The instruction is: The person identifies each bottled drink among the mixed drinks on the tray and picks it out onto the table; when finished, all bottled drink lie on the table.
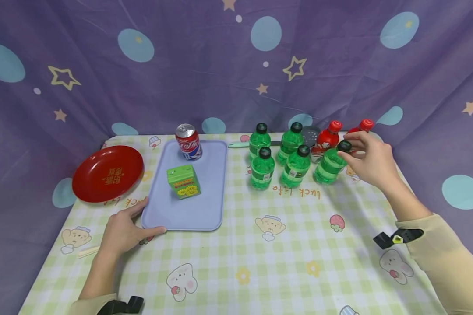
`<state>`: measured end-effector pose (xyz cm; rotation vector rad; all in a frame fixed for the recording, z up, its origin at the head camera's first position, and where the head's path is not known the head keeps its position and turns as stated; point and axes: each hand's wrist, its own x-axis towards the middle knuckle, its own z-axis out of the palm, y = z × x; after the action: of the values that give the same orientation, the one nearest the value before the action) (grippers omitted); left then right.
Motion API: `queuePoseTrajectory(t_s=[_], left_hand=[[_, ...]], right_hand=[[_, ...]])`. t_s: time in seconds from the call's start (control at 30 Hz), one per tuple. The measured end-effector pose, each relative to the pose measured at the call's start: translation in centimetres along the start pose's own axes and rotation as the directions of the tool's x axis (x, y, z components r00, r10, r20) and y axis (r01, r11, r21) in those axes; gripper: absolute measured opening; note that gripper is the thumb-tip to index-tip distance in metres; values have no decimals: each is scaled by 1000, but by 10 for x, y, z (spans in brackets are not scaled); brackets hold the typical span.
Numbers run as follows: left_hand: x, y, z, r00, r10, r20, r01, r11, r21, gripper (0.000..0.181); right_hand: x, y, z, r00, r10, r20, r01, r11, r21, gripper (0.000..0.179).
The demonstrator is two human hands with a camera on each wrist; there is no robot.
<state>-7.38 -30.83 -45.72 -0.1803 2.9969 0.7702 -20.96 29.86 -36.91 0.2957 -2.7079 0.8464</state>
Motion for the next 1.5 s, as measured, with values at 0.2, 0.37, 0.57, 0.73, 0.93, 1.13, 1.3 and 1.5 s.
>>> queuePoseTrajectory(t_s=[0.2, 0.37, 0.57, 0.73, 0.93, 1.13, 1.3, 1.5], left_hand=[[1, -2, 1, 1000, -9, 10, 9, 1000, 2, 121], [2, -1, 1, 1000, -7, 8, 7, 1000, -5, 120], [3, -1, 1, 1000, -7, 14, 7, 1000, -6, 120], [3, -1, 0, 1000, -9, 16, 9, 1000, 2, 121], [4, 1, -2, 1000, -14, 20, 14, 1000, -1, 120], [3, 2, -2, 1000, -10, 16, 10, 1000, 3, 120], [2, 0, -3, 1000, -11, 5, 11, 1000, 10, 120], [3, 1, -2, 1000, -9, 22, 9, 1000, -1, 119]], right_hand=[[0, 4, 2, 1000, -10, 24, 10, 1000, -1, 41], [-1, 7, 2, 998, 41, 47, -40, 999, -16, 43], [-1, 10, 4, 994, 80, 72, -78, 997, -28, 45], [-2, 12, 6, 997, 45, 64, -43, 999, -27, 39], [-2, 13, 7, 997, 47, 58, -45, 998, -33, 39], [-4, 12, 8, 997, 68, 46, -66, 997, -40, 41], [-1, 11, 9, 998, 37, 57, -36, 999, -28, 41], [1, 11, 2, 993, 54, 107, -48, 997, -59, 42]])
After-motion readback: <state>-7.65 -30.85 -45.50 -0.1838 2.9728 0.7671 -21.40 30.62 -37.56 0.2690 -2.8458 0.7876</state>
